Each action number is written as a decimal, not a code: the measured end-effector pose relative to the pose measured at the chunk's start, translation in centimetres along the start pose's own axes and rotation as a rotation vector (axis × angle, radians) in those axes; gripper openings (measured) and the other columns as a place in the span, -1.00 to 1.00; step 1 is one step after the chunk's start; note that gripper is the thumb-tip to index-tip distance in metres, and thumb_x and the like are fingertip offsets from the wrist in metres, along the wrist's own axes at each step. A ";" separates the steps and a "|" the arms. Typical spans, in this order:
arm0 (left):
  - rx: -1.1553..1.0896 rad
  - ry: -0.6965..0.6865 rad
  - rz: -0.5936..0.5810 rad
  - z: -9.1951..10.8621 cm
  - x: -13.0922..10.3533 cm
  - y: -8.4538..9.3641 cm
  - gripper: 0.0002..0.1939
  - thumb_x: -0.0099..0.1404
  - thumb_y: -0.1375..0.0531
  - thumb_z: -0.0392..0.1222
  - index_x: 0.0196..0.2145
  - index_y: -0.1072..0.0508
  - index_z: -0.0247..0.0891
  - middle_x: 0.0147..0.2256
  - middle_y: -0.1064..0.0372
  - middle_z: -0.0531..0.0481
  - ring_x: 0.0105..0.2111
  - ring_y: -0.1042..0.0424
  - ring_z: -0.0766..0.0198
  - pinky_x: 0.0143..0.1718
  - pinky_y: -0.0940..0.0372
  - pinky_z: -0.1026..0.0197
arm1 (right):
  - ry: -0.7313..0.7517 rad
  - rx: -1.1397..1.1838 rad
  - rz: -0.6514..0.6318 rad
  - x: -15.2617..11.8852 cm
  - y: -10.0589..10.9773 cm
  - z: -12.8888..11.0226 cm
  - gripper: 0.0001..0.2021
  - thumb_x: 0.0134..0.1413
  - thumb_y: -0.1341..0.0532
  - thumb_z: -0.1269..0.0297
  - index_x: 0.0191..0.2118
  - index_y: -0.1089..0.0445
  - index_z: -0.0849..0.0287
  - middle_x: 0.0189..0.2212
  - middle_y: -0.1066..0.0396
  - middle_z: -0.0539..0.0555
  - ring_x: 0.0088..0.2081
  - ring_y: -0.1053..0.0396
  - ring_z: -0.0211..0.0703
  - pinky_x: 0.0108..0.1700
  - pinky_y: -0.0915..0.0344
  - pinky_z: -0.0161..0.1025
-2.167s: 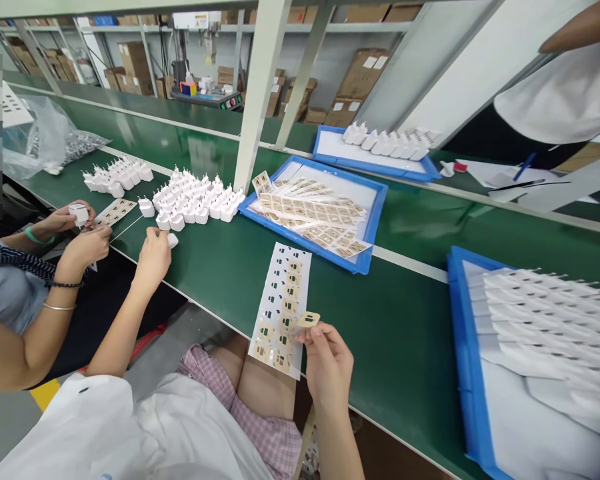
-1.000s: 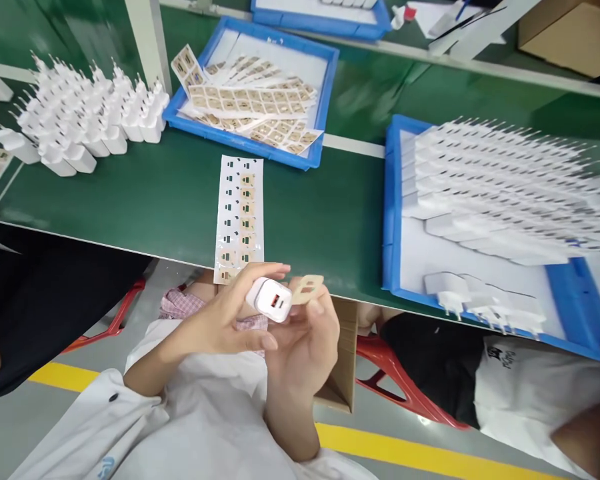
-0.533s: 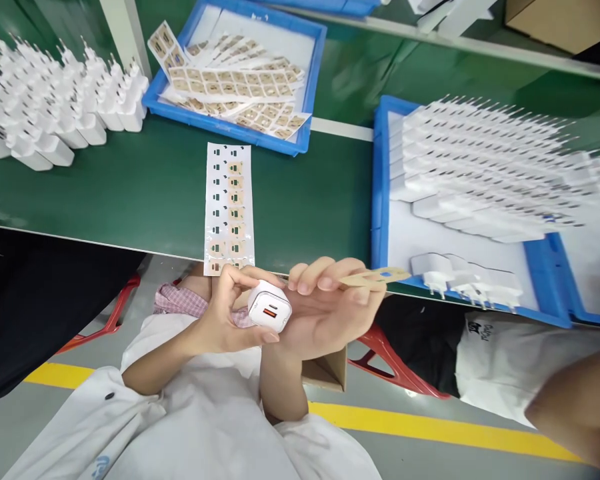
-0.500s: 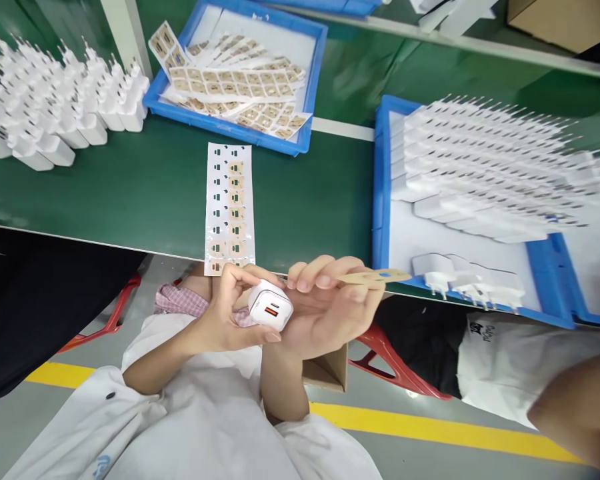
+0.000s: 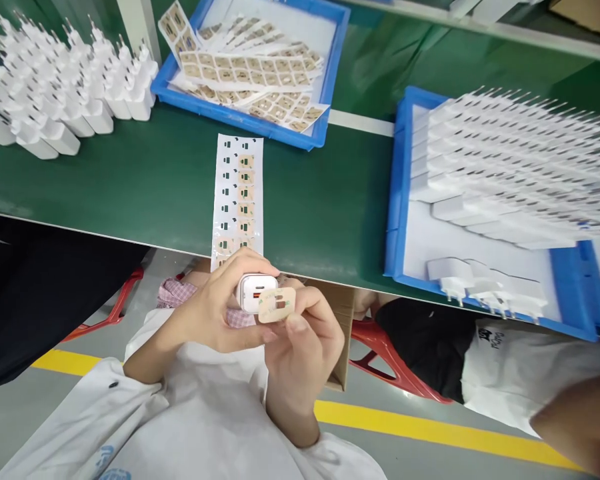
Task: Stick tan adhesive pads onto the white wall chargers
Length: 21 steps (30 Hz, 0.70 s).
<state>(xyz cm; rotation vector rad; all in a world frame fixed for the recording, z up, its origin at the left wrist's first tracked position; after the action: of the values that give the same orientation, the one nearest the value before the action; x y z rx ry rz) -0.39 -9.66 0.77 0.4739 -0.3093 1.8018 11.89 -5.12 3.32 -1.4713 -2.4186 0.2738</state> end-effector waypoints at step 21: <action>0.173 -0.020 -0.009 1.0 0.1 -0.6 -0.54 0.38 -0.28 0.06 0.12 -0.29 -0.14 -0.09 -0.35 -0.09 -0.10 -0.40 0.10 -0.10 -0.36 0.06 | 0.115 -0.169 0.049 -0.6 0.4 0.2 -0.81 0.28 -0.24 0.28 -0.40 -0.31 0.09 -0.51 -0.25 -0.07 -0.46 -0.24 -0.24 -0.43 -0.17 -0.29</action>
<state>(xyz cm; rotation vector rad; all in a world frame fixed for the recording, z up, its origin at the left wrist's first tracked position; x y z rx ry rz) 0.31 -9.87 1.61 0.6145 -0.1651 1.8244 12.41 -5.52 2.93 -1.5721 -2.3652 -0.0055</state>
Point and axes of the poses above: each hand's wrist, its own x-axis towards the middle knuckle, its own y-axis out of the back of the hand, z = x × y, the point moved 2 cm from there along x, towards the middle knuckle
